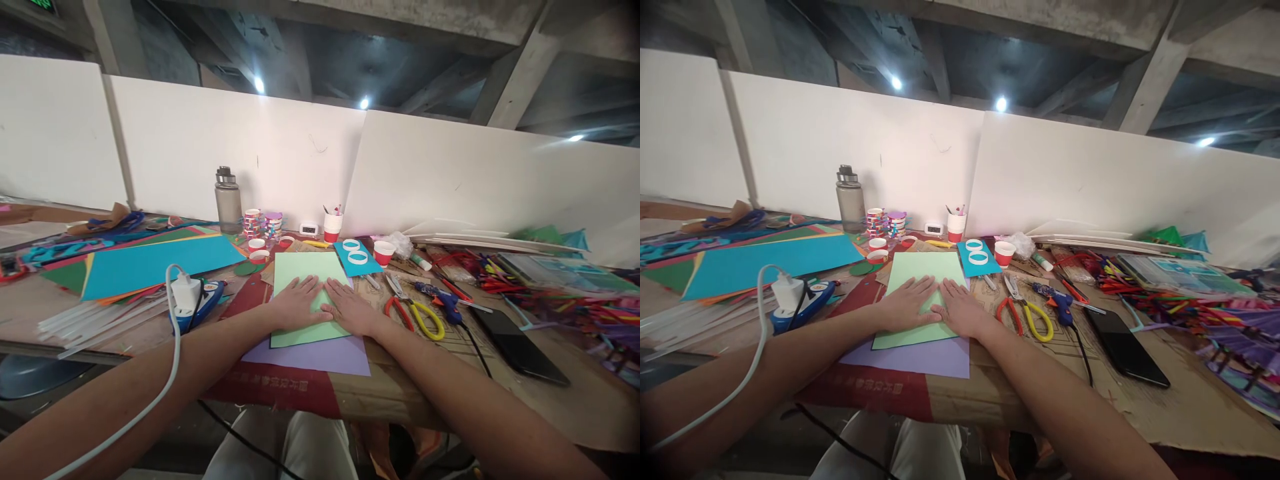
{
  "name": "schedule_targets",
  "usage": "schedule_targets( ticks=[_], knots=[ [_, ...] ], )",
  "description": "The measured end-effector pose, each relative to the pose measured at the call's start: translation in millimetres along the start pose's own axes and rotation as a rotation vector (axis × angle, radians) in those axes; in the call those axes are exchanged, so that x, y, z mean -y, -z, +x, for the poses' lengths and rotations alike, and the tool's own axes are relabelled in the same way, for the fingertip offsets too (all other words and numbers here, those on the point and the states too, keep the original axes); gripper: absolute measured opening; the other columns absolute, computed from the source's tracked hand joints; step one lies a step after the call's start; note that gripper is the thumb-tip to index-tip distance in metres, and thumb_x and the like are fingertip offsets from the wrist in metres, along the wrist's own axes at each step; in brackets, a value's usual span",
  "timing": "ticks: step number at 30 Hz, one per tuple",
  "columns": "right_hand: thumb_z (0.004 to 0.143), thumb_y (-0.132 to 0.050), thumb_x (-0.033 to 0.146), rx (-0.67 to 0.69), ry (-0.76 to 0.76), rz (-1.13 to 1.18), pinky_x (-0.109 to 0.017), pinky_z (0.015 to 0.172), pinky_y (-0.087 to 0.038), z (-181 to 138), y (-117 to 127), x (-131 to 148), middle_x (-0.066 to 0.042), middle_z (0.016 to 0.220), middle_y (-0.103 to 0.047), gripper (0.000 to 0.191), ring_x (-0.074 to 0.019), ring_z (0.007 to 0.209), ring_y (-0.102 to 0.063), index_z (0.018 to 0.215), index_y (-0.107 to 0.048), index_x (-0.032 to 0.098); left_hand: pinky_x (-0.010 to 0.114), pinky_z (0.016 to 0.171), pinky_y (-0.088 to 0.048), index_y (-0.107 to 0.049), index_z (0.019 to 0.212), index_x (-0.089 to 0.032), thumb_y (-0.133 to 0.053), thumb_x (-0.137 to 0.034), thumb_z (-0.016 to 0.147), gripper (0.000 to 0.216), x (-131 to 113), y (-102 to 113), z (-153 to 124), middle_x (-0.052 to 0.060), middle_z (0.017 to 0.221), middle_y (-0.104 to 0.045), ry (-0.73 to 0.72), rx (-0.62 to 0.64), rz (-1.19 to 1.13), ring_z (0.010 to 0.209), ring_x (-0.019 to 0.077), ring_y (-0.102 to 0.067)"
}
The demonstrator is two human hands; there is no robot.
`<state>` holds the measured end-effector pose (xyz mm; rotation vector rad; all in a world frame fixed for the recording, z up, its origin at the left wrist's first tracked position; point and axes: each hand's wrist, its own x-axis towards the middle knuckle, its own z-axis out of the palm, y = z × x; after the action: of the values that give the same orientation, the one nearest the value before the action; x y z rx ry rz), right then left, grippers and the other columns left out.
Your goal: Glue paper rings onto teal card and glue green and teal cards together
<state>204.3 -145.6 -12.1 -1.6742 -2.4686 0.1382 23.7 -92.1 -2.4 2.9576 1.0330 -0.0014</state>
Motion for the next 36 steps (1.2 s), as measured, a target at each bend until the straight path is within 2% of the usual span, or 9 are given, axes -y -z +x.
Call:
schedule_targets(
  ticks=[3, 6, 12, 16, 20, 26, 31, 36],
  knots=[
    [0.093, -0.011, 0.057, -0.034, 0.001, -0.004, -0.046, 0.113, -0.017, 1.1, 3.2, 1.5, -0.02, 0.15, -0.022, 0.077, -0.0276, 0.141, -0.015, 0.144, -0.028, 0.001, 0.046, 0.113, -0.008, -0.019, 0.147, -0.011, -0.016, -0.076, 0.081, 0.093, -0.6, 2.1, -0.7, 0.015, 0.153, -0.013, 0.012, 0.027, -0.012, 0.143, 0.0265, -0.01],
    [0.092, -0.01, 0.059, -0.087, -0.011, -0.004, -0.047, 0.113, -0.014, 2.7, 5.0, 1.6, -0.019, 0.152, -0.018, 0.08, -0.0276, 0.142, -0.009, 0.144, -0.025, 0.0, 0.046, 0.114, -0.008, -0.017, 0.147, -0.008, -0.015, -0.078, 0.079, 0.097, -0.3, 2.4, -0.6, 0.017, 0.153, -0.013, -0.005, 0.035, -0.028, 0.143, 0.0269, -0.01],
    [0.09, -0.005, 0.061, 0.036, 0.012, 0.024, -0.046, 0.114, -0.014, 2.1, 5.0, 1.2, -0.019, 0.152, -0.013, 0.083, -0.0258, 0.142, -0.009, 0.146, -0.019, 0.0, 0.048, 0.114, -0.006, -0.02, 0.147, -0.011, -0.016, -0.077, 0.08, 0.094, -1.7, 2.2, -2.6, 0.016, 0.153, -0.015, 0.006, -0.006, -0.021, 0.142, 0.0281, -0.011],
    [0.09, -0.006, 0.062, 0.049, 0.008, 0.026, -0.047, 0.113, -0.016, 2.1, 6.2, 1.8, -0.02, 0.152, -0.012, 0.084, -0.027, 0.142, -0.009, 0.146, -0.02, 0.001, 0.05, 0.113, -0.006, -0.022, 0.147, -0.015, -0.016, -0.078, 0.079, 0.093, -1.4, 1.1, -5.5, 0.015, 0.154, -0.012, 0.055, -0.023, -0.026, 0.142, 0.0287, -0.009],
    [0.09, -0.007, 0.063, 0.041, 0.008, 0.018, -0.049, 0.113, -0.016, 2.2, 4.5, 0.8, -0.021, 0.152, -0.013, 0.084, -0.0276, 0.141, -0.01, 0.146, -0.02, 0.002, 0.047, 0.113, -0.008, -0.022, 0.146, -0.009, -0.016, -0.076, 0.081, 0.094, 0.8, -0.7, -6.4, 0.015, 0.153, -0.014, 0.056, -0.021, -0.024, 0.142, 0.0272, -0.011],
    [0.088, -0.009, 0.066, 0.072, 0.041, 0.072, -0.045, 0.114, -0.015, -1.7, 7.0, -6.8, -0.021, 0.152, -0.014, 0.087, -0.0265, 0.141, -0.01, 0.146, -0.021, 0.003, 0.045, 0.113, -0.008, -0.019, 0.147, -0.009, -0.017, -0.075, 0.081, 0.093, -0.2, 4.0, -6.1, 0.016, 0.153, -0.014, 0.03, 0.027, -0.03, 0.143, 0.0256, -0.01],
    [0.088, -0.01, 0.066, -0.071, 0.059, 0.121, -0.043, 0.115, -0.012, -2.3, 11.2, -6.6, -0.018, 0.154, -0.01, 0.086, -0.0234, 0.142, -0.003, 0.148, -0.015, 0.004, 0.047, 0.113, -0.005, -0.019, 0.147, -0.01, -0.015, -0.077, 0.08, 0.096, 0.0, 4.2, -5.2, 0.016, 0.154, -0.012, 0.01, 0.033, -0.034, 0.143, 0.026, -0.007],
    [0.089, -0.005, 0.063, 0.063, 0.08, 0.055, -0.045, 0.115, -0.009, -3.0, 2.8, -1.8, -0.016, 0.154, -0.008, 0.084, -0.0234, 0.142, -0.004, 0.148, -0.013, 0.004, 0.045, 0.114, -0.004, -0.015, 0.148, -0.007, -0.016, -0.077, 0.079, 0.098, 0.8, 4.6, -4.3, 0.016, 0.154, -0.008, 0.002, 0.068, -0.022, 0.143, 0.0252, -0.006]
  ],
)
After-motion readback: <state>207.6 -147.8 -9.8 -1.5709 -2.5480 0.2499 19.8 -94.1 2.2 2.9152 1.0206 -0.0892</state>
